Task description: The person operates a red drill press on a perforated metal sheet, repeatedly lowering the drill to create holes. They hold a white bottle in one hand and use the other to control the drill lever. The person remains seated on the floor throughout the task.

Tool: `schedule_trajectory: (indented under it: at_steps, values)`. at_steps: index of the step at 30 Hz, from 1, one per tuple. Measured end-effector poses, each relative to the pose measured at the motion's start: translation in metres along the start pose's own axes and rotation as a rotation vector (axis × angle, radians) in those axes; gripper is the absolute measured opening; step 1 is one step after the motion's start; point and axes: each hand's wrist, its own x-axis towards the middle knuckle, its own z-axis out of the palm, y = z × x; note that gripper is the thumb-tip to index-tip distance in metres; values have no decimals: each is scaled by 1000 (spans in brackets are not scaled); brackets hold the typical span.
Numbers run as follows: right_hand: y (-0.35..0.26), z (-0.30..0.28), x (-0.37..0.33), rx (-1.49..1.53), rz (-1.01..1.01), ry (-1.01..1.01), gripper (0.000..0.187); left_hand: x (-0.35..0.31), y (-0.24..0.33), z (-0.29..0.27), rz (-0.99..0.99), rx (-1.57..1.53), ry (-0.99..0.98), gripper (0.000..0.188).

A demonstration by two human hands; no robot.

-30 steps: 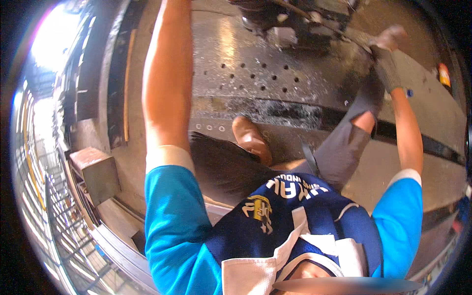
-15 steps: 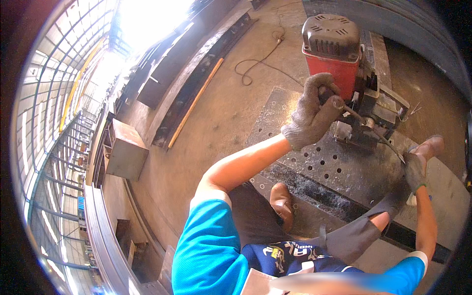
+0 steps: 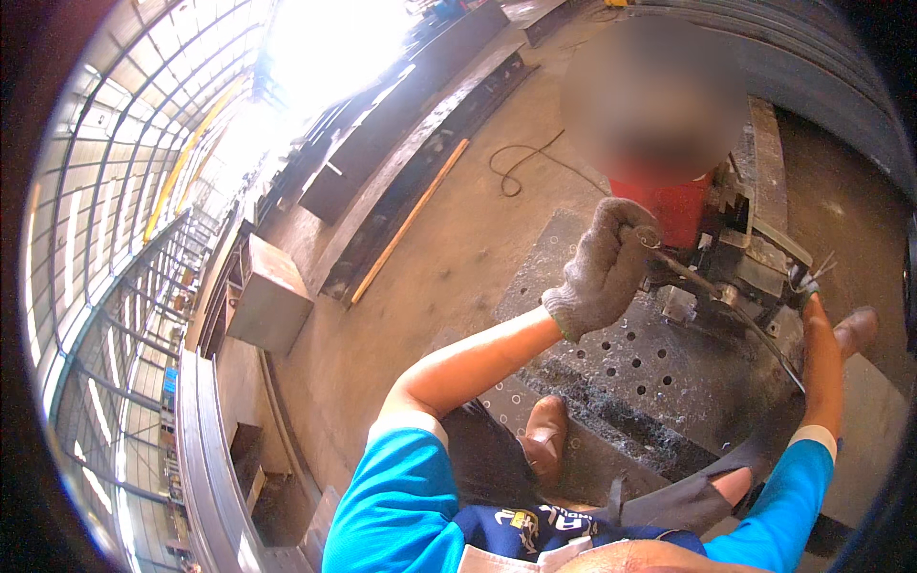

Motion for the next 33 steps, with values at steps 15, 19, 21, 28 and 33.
schedule_trajectory:
  at_steps: [15, 19, 21, 28, 33]
  values:
    - [116, -37, -18, -139, -170, 149, 39, 1, 14, -9, 28, 155, -47, 14]
    - [154, -118, -147, -336, -36, 195, 41, -2, 18, -18, 15, 153, -29, 17]
    - [159, -155, -244, -451, 157, 132, 42, -3, 23, -24, -40, 153, -44, 21]
    - [104, -147, -407, 45, 798, 139, 40, -6, 44, -43, -151, 267, -130, 35]
    - [85, -116, -415, 462, 927, 169, 37, -12, 51, -59, -192, 294, -146, 47]
